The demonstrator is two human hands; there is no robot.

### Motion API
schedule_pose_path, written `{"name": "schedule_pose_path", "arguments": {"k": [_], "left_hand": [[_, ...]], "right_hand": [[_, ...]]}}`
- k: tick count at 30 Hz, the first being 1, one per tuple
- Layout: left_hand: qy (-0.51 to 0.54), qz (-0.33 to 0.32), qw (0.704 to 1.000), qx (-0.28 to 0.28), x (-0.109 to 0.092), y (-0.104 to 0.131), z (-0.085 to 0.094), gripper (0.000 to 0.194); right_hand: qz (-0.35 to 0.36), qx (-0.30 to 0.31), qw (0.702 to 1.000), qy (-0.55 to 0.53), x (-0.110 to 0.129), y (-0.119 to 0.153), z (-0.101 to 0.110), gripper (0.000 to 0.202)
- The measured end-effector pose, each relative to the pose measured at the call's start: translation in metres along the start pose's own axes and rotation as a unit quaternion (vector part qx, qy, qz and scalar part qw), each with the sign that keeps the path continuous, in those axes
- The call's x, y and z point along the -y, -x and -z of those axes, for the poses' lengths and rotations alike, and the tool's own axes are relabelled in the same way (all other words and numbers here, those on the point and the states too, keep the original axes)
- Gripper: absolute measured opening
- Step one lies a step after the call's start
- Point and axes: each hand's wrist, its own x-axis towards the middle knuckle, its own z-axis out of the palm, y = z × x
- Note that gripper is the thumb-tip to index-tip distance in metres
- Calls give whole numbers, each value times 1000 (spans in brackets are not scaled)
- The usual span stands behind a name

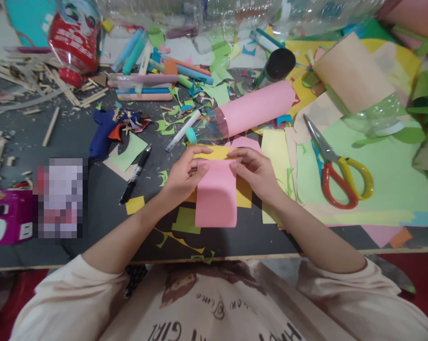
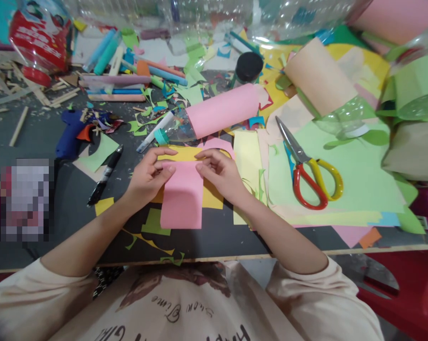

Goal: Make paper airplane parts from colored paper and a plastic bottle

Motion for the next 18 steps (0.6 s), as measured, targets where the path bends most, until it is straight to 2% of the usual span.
{"name": "schedule_pose_path", "arguments": {"k": [6,13,18], "left_hand": [[-2,14,1000,13,-1,0,1,27],[-9,15,1000,24,0,-2,4,24],[-35,-4,999,9,0,-3,5,23]], "right_hand": [[-16,-42,999,-2,1,0,-1,24],[-6,-56,998,16,2,0,-2,25],[-7,-60,998,-2,1,0,-2,24]]}}
